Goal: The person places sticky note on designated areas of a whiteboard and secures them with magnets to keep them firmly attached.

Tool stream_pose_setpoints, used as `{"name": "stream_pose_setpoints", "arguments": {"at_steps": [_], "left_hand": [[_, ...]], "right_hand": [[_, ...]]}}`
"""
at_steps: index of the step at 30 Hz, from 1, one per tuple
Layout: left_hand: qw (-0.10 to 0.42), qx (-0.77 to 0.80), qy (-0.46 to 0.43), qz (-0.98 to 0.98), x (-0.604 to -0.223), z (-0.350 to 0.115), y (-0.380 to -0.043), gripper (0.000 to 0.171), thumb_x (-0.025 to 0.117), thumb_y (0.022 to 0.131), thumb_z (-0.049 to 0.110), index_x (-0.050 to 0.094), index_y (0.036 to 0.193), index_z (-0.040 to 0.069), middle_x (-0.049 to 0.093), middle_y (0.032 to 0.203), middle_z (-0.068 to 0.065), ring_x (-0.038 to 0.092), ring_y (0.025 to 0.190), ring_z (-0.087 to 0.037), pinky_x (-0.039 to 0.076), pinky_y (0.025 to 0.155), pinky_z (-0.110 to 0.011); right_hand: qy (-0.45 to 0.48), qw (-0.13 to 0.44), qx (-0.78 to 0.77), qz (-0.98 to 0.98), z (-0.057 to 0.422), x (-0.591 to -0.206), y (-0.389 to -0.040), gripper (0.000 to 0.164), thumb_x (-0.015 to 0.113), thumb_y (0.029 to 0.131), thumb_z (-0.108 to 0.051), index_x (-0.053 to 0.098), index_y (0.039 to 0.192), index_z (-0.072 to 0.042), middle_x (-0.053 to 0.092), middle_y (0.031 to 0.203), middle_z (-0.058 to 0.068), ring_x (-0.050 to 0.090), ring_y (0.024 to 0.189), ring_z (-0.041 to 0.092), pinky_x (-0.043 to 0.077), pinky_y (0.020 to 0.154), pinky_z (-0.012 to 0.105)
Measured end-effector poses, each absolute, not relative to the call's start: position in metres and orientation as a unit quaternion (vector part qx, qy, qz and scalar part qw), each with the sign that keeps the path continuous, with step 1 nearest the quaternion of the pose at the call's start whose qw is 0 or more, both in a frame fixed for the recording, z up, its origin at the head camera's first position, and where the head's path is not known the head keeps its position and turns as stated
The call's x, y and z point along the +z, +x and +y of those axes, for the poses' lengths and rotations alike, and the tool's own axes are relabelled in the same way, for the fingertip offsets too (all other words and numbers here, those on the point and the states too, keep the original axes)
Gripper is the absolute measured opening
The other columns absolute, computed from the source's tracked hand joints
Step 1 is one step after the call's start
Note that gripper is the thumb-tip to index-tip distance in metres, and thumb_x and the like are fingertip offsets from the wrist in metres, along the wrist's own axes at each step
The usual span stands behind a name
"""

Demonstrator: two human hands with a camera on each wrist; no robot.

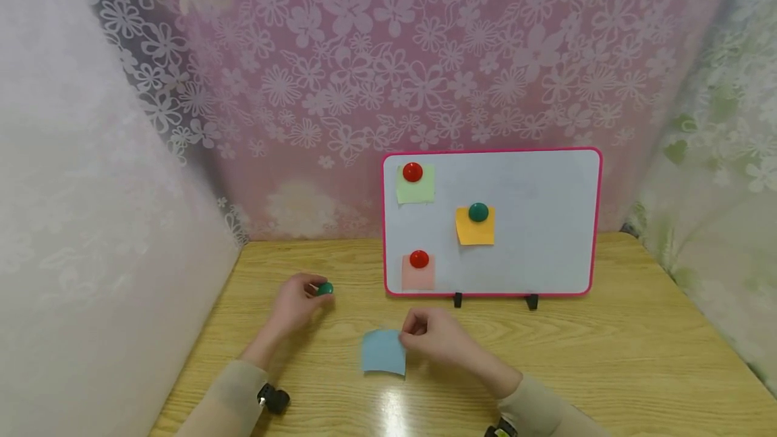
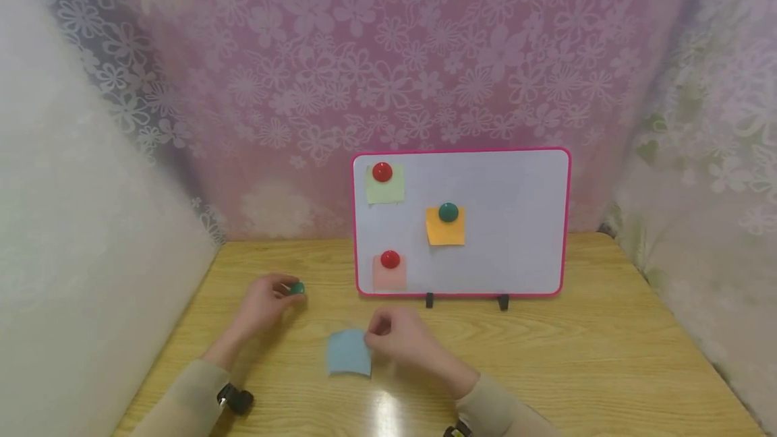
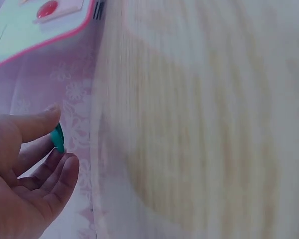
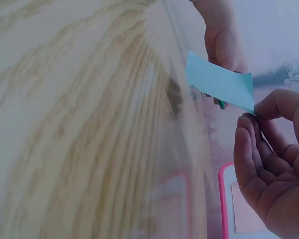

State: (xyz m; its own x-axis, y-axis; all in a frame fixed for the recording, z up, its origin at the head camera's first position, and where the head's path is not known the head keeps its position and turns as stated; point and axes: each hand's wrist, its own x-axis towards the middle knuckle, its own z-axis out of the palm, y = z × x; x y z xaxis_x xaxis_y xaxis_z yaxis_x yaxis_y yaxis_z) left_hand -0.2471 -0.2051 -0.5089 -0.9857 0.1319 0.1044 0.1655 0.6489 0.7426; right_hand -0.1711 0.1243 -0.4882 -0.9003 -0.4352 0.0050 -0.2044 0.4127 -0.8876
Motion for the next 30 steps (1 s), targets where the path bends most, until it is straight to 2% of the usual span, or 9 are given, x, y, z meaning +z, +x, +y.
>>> {"name": "stream_pose_setpoints", "arguments": {"at_steps": [7,16,22,30], "left_hand": [[-0.006,-0.456,-0.084,-0.886,-0.510,-0.196,-0.235,0.032,0.086,0.094,0.016,0.078,0.124,0.011,0.068,0.116,-0.005,0.065,0.093,-0.019,0.058,0.076,-0.037],[-0.013,-0.469,-0.102,-0.877,-0.509,-0.185,-0.227,0.036,0.086,0.094,0.016,0.076,0.127,0.007,0.070,0.113,-0.001,0.066,0.094,-0.017,0.060,0.080,-0.036],[-0.018,-0.476,-0.096,-0.874,-0.506,-0.178,-0.224,0.035,0.085,0.095,0.014,0.077,0.127,0.006,0.069,0.114,-0.002,0.067,0.095,-0.017,0.060,0.079,-0.035],[-0.004,-0.469,-0.106,-0.877,-0.501,-0.170,-0.221,0.033,0.086,0.093,0.016,0.078,0.124,0.008,0.070,0.116,-0.004,0.067,0.094,-0.015,0.061,0.082,-0.035]], "right_hand": [[-0.180,0.083,-0.513,0.835,0.136,-0.491,-0.177,0.009,0.079,0.096,-0.018,0.075,0.089,-0.014,0.072,0.084,-0.005,0.065,0.073,0.014,0.054,0.070,0.026],[-0.175,0.068,-0.497,0.847,0.152,-0.491,-0.180,0.013,0.078,0.094,-0.011,0.070,0.085,-0.015,0.070,0.082,-0.005,0.063,0.070,0.013,0.054,0.066,0.027],[-0.166,0.052,-0.508,0.844,0.161,-0.488,-0.181,0.010,0.080,0.092,-0.009,0.071,0.089,-0.013,0.070,0.086,-0.003,0.067,0.077,0.014,0.057,0.070,0.027],[-0.142,0.041,-0.521,0.841,0.173,-0.486,-0.186,0.009,0.082,0.095,-0.016,0.076,0.097,-0.010,0.073,0.090,0.000,0.068,0.081,0.019,0.057,0.074,0.027]]}}
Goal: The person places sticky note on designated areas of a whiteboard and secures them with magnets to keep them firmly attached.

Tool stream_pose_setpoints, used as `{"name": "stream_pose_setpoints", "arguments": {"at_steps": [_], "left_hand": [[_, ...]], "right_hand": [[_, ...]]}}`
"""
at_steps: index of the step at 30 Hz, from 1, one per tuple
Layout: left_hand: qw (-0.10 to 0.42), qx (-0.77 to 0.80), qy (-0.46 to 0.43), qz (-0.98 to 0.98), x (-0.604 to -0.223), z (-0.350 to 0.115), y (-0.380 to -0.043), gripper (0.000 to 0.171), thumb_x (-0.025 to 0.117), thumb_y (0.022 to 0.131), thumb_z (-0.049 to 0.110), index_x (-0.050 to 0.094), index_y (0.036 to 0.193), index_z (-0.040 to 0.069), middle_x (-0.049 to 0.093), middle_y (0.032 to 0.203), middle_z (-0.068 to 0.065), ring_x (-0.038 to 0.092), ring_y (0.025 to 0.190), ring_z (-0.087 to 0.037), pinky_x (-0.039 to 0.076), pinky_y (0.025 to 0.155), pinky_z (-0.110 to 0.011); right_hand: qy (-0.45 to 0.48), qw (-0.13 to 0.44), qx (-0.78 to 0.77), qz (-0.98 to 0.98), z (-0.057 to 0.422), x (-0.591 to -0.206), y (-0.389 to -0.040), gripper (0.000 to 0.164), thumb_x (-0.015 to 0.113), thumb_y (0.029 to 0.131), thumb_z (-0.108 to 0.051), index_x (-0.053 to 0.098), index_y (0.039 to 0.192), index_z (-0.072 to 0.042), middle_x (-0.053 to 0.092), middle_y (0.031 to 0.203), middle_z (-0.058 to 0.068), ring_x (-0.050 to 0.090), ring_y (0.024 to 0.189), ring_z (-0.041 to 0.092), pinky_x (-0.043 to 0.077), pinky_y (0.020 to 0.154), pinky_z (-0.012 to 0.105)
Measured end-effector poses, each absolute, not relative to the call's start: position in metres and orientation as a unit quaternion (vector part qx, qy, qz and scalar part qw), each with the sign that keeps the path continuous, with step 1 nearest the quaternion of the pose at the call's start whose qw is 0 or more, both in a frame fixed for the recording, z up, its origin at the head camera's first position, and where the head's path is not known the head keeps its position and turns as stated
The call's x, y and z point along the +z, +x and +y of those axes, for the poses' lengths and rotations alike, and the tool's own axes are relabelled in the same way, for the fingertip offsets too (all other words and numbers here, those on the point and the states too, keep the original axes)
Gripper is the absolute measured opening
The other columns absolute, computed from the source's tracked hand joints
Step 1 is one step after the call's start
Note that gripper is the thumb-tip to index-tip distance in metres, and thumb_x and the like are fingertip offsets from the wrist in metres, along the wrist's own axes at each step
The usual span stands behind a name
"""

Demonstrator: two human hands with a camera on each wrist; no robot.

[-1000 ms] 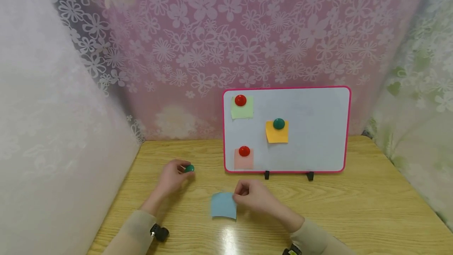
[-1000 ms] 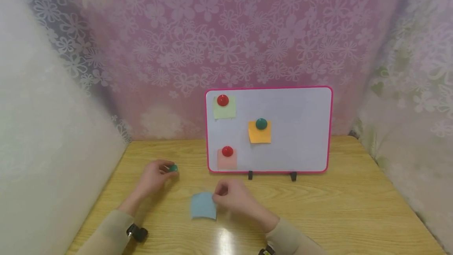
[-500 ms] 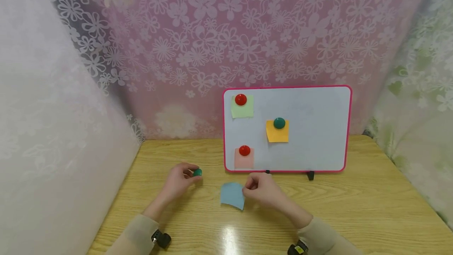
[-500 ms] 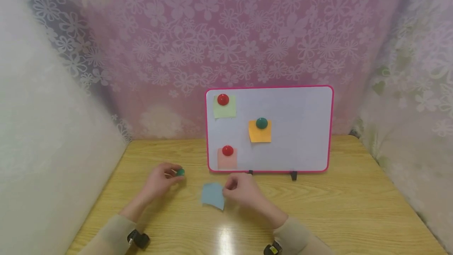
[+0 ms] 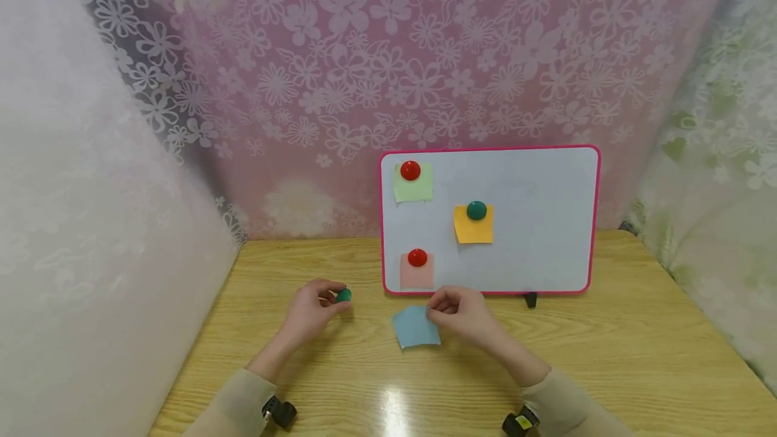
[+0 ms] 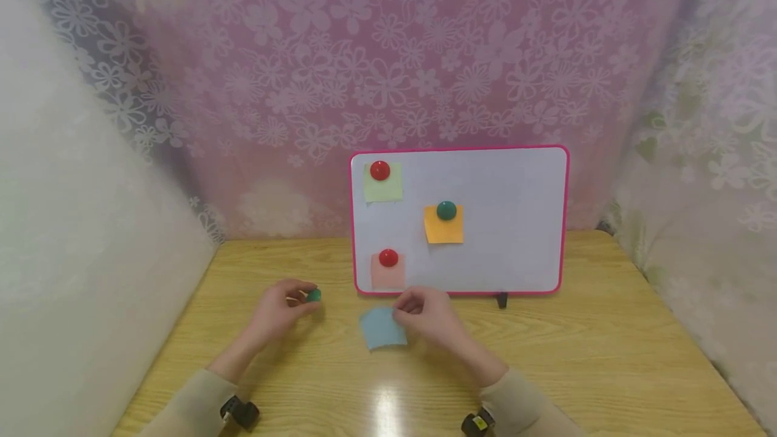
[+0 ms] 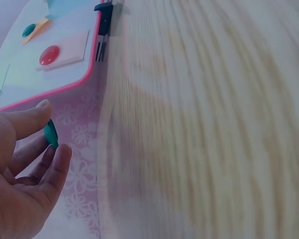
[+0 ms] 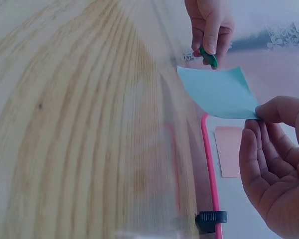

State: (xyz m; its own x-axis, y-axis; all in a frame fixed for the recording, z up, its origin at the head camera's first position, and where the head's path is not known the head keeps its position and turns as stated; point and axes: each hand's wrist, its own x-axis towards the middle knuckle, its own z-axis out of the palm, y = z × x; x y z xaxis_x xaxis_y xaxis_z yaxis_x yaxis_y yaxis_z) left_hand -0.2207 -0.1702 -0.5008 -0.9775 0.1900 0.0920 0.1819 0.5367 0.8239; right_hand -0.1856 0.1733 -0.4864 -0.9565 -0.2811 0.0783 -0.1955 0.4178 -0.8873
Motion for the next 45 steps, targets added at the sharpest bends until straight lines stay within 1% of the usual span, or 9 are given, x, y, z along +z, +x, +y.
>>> {"name": "stream_pose_setpoints", "arguments": {"at_steps": [6,11,15,20,28,33,38,42,45], "left_hand": [[-0.012,0.470,0.121,0.875,-0.499,-0.165,-0.220,0.032,0.088,0.092,0.015,0.080,0.122,0.009,0.071,0.114,-0.002,0.066,0.093,-0.014,0.061,0.083,-0.033],[-0.017,0.484,0.125,0.866,-0.500,-0.162,-0.220,0.032,0.088,0.091,0.012,0.079,0.122,0.007,0.071,0.117,-0.003,0.067,0.094,-0.015,0.060,0.084,-0.030],[-0.012,0.501,0.122,0.857,-0.500,-0.159,-0.217,0.033,0.087,0.091,0.011,0.079,0.123,0.006,0.071,0.117,-0.003,0.067,0.094,-0.015,0.060,0.085,-0.029],[-0.017,0.516,0.131,0.846,-0.498,-0.152,-0.215,0.032,0.088,0.091,0.010,0.079,0.121,0.005,0.071,0.116,-0.006,0.069,0.095,-0.018,0.061,0.085,-0.029],[-0.020,0.527,0.157,0.835,-0.500,-0.140,-0.214,0.032,0.088,0.088,0.004,0.079,0.119,0.002,0.070,0.114,-0.008,0.070,0.095,-0.023,0.062,0.084,-0.029],[-0.021,0.526,0.167,0.833,-0.497,-0.132,-0.209,0.031,0.088,0.088,0.002,0.078,0.118,0.002,0.069,0.116,-0.008,0.069,0.098,-0.022,0.062,0.084,-0.028],[-0.028,0.522,0.178,0.834,-0.493,-0.123,-0.206,0.031,0.087,0.088,-0.001,0.078,0.117,0.003,0.068,0.115,-0.008,0.068,0.097,-0.022,0.062,0.085,-0.030],[-0.036,0.516,0.198,0.833,-0.492,-0.115,-0.205,0.033,0.087,0.088,-0.002,0.078,0.119,0.001,0.067,0.117,-0.008,0.066,0.099,-0.023,0.062,0.085,-0.031],[-0.039,0.507,0.216,0.834,-0.492,-0.109,-0.204,0.033,0.086,0.089,0.000,0.077,0.121,0.000,0.066,0.118,-0.009,0.066,0.100,-0.024,0.062,0.086,-0.032]], "right_hand": [[-0.127,0.054,-0.550,0.823,0.183,-0.483,-0.186,0.014,0.081,0.097,-0.017,0.075,0.103,-0.005,0.075,0.093,0.006,0.072,0.084,0.036,0.061,0.075,0.034],[-0.114,0.058,-0.562,0.817,0.190,-0.481,-0.187,0.017,0.080,0.099,-0.017,0.075,0.106,-0.003,0.075,0.095,0.008,0.071,0.086,0.040,0.062,0.076,0.039],[-0.100,0.061,-0.564,0.817,0.197,-0.483,-0.188,0.017,0.078,0.100,-0.016,0.075,0.108,-0.002,0.075,0.096,0.009,0.071,0.088,0.039,0.062,0.079,0.043],[-0.076,0.055,-0.576,0.812,0.205,-0.484,-0.191,0.017,0.077,0.100,-0.013,0.074,0.111,0.000,0.075,0.099,0.009,0.071,0.092,0.035,0.062,0.084,0.044],[-0.060,0.044,-0.576,0.814,0.218,-0.485,-0.194,0.021,0.077,0.101,-0.015,0.075,0.115,0.000,0.075,0.104,0.009,0.071,0.095,0.024,0.061,0.083,0.033],[-0.051,0.038,-0.567,0.821,0.226,-0.486,-0.195,0.023,0.076,0.102,-0.018,0.074,0.119,-0.001,0.075,0.108,0.009,0.071,0.100,0.025,0.061,0.088,0.039],[-0.039,0.030,-0.557,0.829,0.233,-0.485,-0.195,0.026,0.075,0.103,-0.019,0.073,0.122,-0.001,0.075,0.110,0.009,0.070,0.102,0.026,0.061,0.090,0.041],[-0.027,0.022,-0.554,0.832,0.238,-0.481,-0.195,0.028,0.075,0.103,-0.020,0.073,0.122,0.000,0.075,0.111,0.010,0.071,0.103,0.028,0.061,0.090,0.041],[-0.021,0.016,-0.555,0.831,0.242,-0.482,-0.197,0.029,0.074,0.103,-0.020,0.073,0.123,0.001,0.075,0.111,0.011,0.072,0.102,0.028,0.061,0.089,0.037]]}}
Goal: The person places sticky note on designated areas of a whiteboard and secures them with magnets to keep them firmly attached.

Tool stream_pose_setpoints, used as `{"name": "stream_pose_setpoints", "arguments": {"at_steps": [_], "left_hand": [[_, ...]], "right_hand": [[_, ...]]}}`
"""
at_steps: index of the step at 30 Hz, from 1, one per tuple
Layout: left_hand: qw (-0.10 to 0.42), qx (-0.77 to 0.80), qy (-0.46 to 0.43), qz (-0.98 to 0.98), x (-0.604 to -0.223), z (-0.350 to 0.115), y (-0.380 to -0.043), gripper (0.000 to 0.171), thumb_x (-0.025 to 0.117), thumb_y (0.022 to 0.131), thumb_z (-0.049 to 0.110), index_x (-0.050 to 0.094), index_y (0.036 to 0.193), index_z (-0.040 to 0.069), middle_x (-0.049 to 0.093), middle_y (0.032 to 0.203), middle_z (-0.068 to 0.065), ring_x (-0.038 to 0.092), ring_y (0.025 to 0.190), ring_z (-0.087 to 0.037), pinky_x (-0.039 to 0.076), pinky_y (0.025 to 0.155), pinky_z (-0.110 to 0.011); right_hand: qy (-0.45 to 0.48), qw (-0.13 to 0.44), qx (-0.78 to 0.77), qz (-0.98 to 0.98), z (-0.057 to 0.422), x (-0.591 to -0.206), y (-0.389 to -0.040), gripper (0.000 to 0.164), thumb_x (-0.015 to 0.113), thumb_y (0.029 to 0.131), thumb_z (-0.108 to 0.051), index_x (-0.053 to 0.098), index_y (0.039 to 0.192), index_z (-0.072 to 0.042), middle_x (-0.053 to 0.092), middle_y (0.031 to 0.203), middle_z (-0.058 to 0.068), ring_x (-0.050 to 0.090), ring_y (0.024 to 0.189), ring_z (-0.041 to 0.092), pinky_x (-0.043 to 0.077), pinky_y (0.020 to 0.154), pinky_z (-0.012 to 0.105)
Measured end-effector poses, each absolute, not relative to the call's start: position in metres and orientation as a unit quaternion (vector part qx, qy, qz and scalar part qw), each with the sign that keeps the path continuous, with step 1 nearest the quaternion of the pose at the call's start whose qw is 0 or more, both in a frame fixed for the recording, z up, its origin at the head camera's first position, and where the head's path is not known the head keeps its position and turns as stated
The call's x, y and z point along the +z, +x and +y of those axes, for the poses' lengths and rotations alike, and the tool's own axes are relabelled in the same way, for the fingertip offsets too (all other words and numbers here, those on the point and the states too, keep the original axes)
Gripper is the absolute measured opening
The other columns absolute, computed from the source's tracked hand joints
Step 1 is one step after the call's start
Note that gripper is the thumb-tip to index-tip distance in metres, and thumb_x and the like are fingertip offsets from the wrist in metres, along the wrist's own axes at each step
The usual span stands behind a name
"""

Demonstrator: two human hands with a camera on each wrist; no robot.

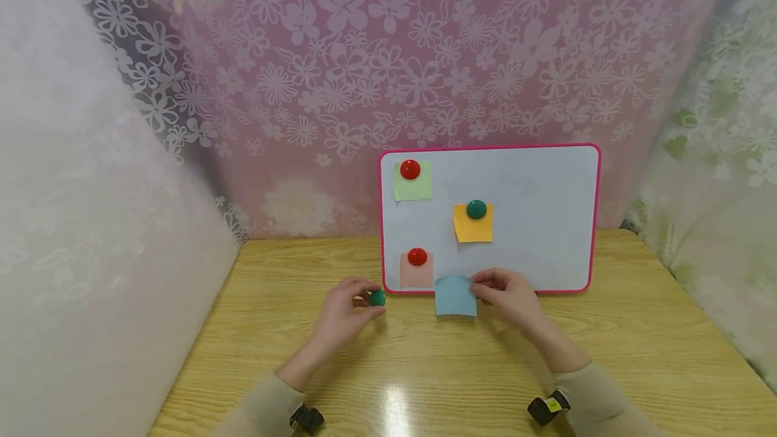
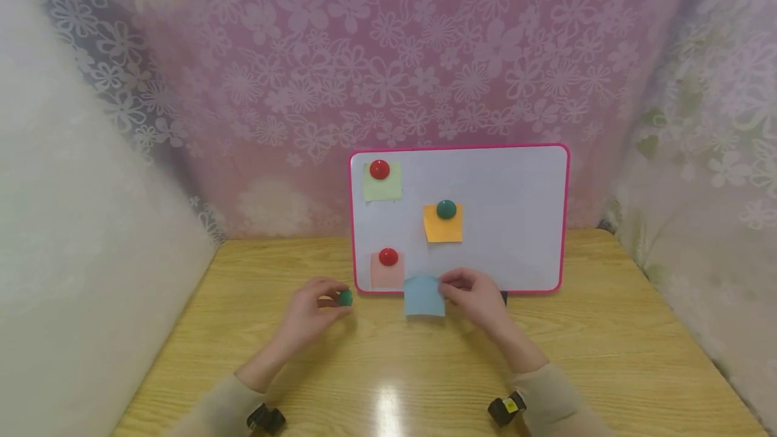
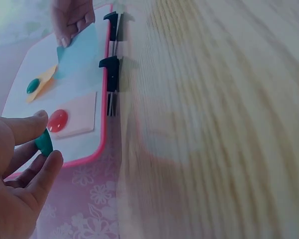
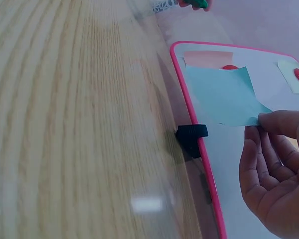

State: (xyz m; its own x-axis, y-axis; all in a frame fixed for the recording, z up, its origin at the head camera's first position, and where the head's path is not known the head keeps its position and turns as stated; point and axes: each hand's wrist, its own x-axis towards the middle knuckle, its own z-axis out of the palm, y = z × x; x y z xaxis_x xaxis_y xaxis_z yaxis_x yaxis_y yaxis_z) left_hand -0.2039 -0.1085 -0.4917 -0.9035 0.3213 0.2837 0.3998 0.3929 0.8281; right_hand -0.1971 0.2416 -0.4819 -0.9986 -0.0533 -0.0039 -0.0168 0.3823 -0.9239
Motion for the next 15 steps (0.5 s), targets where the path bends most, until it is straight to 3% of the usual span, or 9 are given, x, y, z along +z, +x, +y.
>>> {"name": "stream_pose_setpoints", "arguments": {"at_steps": [7,15], "left_hand": [[0.036,-0.494,-0.240,-0.835,-0.489,-0.092,-0.201,0.034,0.087,0.090,0.004,0.076,0.122,-0.001,0.066,0.115,-0.006,0.067,0.096,-0.021,0.062,0.087,-0.029],[0.037,-0.505,-0.270,-0.819,-0.481,-0.068,-0.199,0.033,0.087,0.090,0.004,0.076,0.122,0.004,0.066,0.112,-0.001,0.067,0.096,-0.018,0.061,0.087,-0.026]], "right_hand": [[-0.013,0.012,-0.551,0.834,0.251,-0.484,-0.202,0.033,0.074,0.104,-0.022,0.072,0.126,0.002,0.075,0.113,0.011,0.071,0.105,0.028,0.060,0.091,0.037],[-0.003,0.006,-0.538,0.843,0.257,-0.481,-0.207,0.034,0.074,0.104,-0.023,0.072,0.126,0.003,0.075,0.115,0.013,0.069,0.104,0.020,0.058,0.087,0.025]]}}
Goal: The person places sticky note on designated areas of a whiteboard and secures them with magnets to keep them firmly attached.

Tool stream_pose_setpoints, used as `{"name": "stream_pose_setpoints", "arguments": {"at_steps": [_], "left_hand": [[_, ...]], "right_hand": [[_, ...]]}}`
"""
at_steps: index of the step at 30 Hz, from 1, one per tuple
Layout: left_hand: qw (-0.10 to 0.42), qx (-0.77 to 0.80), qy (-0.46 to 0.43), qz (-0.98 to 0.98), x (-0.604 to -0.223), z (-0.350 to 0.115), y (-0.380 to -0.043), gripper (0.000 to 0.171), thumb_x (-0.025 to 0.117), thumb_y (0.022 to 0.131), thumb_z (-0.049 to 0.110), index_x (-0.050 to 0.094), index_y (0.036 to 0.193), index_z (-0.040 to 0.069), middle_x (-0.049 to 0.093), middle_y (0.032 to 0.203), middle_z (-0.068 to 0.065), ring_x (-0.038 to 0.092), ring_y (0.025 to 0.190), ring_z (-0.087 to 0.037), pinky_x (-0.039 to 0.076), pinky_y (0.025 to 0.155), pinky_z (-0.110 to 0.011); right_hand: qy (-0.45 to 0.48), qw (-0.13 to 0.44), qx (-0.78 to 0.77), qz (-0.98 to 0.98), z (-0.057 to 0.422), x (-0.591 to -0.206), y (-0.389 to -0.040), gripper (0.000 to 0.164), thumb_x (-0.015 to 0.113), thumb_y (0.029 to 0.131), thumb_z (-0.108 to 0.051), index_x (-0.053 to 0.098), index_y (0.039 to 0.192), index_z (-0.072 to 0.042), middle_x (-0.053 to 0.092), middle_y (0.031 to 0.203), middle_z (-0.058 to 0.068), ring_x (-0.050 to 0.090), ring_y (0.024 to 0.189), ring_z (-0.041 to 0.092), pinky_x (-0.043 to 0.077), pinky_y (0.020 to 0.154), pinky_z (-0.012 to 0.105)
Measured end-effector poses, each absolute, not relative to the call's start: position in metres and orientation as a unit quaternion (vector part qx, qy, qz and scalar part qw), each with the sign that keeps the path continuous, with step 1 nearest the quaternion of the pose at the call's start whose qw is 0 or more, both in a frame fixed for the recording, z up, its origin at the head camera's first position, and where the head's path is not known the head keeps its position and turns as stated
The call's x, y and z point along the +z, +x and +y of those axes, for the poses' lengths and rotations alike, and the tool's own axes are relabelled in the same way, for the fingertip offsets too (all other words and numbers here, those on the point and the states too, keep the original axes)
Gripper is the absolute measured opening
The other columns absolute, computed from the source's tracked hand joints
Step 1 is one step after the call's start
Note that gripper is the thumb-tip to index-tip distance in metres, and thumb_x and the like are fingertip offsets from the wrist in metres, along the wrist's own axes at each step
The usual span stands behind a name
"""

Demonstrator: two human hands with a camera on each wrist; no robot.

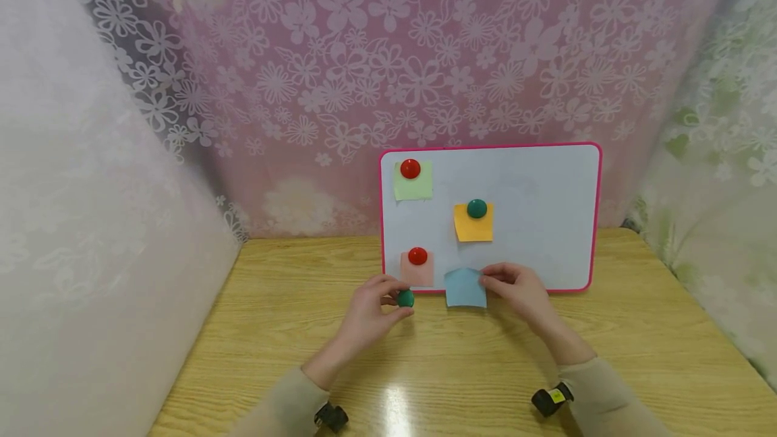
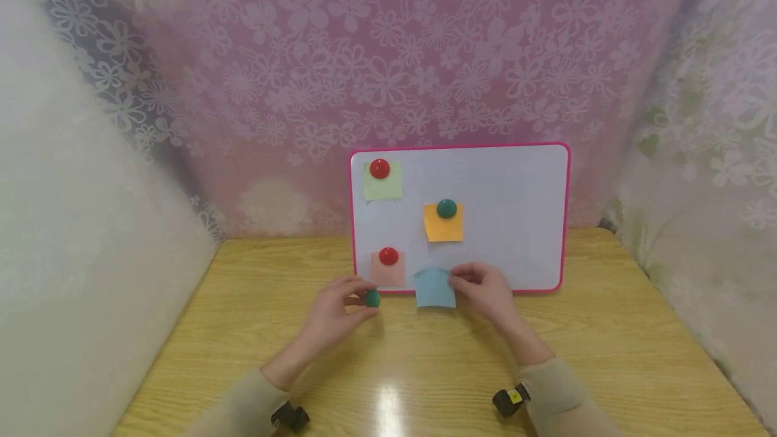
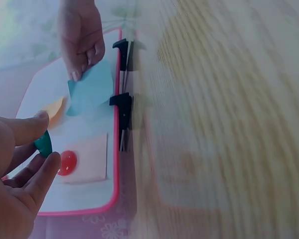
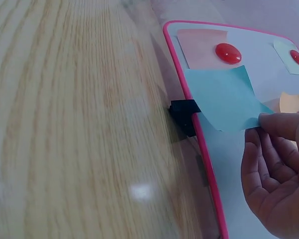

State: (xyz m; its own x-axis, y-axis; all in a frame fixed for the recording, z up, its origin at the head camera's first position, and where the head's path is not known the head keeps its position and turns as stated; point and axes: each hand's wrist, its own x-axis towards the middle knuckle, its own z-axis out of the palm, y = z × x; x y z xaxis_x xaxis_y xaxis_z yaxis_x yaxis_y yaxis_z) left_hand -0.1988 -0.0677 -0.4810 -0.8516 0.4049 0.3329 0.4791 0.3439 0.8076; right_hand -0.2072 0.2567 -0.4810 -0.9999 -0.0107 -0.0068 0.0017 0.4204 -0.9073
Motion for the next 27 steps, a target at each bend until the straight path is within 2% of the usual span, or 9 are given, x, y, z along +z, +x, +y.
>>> {"name": "stream_pose_setpoints", "arguments": {"at_steps": [4,9,16,17,19,23,25,27], "left_hand": [[0.054,-0.496,-0.281,-0.820,-0.479,-0.056,-0.200,0.032,0.087,0.090,0.003,0.077,0.120,0.005,0.066,0.111,-0.001,0.065,0.095,-0.018,0.061,0.087,-0.027],[0.077,-0.499,-0.299,-0.810,-0.474,-0.039,-0.204,0.033,0.088,0.088,0.000,0.077,0.119,0.005,0.068,0.114,-0.004,0.067,0.096,-0.020,0.062,0.086,-0.029],[0.080,-0.491,-0.317,-0.807,-0.468,-0.013,-0.206,0.036,0.088,0.088,0.002,0.075,0.122,0.001,0.066,0.118,-0.006,0.070,0.096,-0.017,0.060,0.088,-0.024],[0.081,-0.487,-0.319,-0.809,-0.468,-0.010,-0.207,0.036,0.088,0.089,0.004,0.075,0.122,0.000,0.066,0.119,-0.006,0.070,0.096,-0.017,0.060,0.089,-0.025],[0.094,-0.472,-0.326,-0.814,-0.468,-0.004,-0.209,0.036,0.088,0.089,0.006,0.075,0.123,0.001,0.066,0.118,-0.006,0.072,0.099,-0.016,0.055,0.105,-0.034],[0.120,-0.439,-0.331,-0.827,-0.471,0.009,-0.213,0.035,0.088,0.090,0.009,0.076,0.122,0.003,0.063,0.116,-0.004,0.060,0.123,-0.025,0.052,0.108,-0.038],[0.130,-0.419,-0.332,-0.835,-0.473,0.015,-0.215,0.035,0.089,0.089,0.011,0.077,0.122,0.003,0.063,0.114,-0.004,0.054,0.125,-0.026,0.047,0.110,-0.038],[0.139,-0.394,-0.332,-0.846,-0.473,0.021,-0.216,0.037,0.089,0.089,0.013,0.077,0.123,0.004,0.062,0.114,-0.003,0.054,0.120,-0.023,0.048,0.103,-0.035]], "right_hand": [[-0.003,0.001,-0.545,0.839,0.260,-0.483,-0.210,0.035,0.074,0.104,-0.023,0.072,0.128,0.003,0.075,0.116,0.014,0.069,0.102,0.017,0.059,0.088,0.027],[0.001,-0.006,-0.565,0.825,0.265,-0.485,-0.213,0.037,0.072,0.105,-0.020,0.069,0.130,0.007,0.074,0.119,0.018,0.070,0.100,0.019,0.062,0.089,0.035],[0.006,-0.007,-0.551,0.834,0.271,-0.484,-0.218,0.039,0.071,0.106,-0.026,0.070,0.131,0.004,0.074,0.119,0.015,0.069,0.101,0.014,0.060,0.086,0.027],[0.005,-0.007,-0.545,0.838,0.271,-0.484,-0.219,0.039,0.071,0.106,-0.027,0.070,0.131,0.003,0.074,0.120,0.015,0.068,0.102,0.014,0.060,0.086,0.027],[0.006,-0.008,-0.538,0.843,0.272,-0.484,-0.220,0.039,0.071,0.106,-0.028,0.070,0.132,0.002,0.073,0.121,0.015,0.069,0.103,0.016,0.060,0.087,0.027],[0.007,-0.013,-0.534,0.845,0.272,-0.482,-0.221,0.040,0.070,0.107,-0.029,0.070,0.132,0.002,0.073,0.123,0.017,0.069,0.106,0.021,0.060,0.089,0.029],[0.005,-0.016,-0.536,0.844,0.272,-0.482,-0.222,0.040,0.070,0.107,-0.029,0.070,0.132,0.002,0.072,0.124,0.018,0.069,0.108,0.023,0.060,0.089,0.029],[0.001,-0.020,-0.537,0.843,0.271,-0.481,-0.222,0.040,0.070,0.107,-0.029,0.069,0.133,0.002,0.073,0.124,0.019,0.070,0.109,0.026,0.060,0.089,0.028]]}}
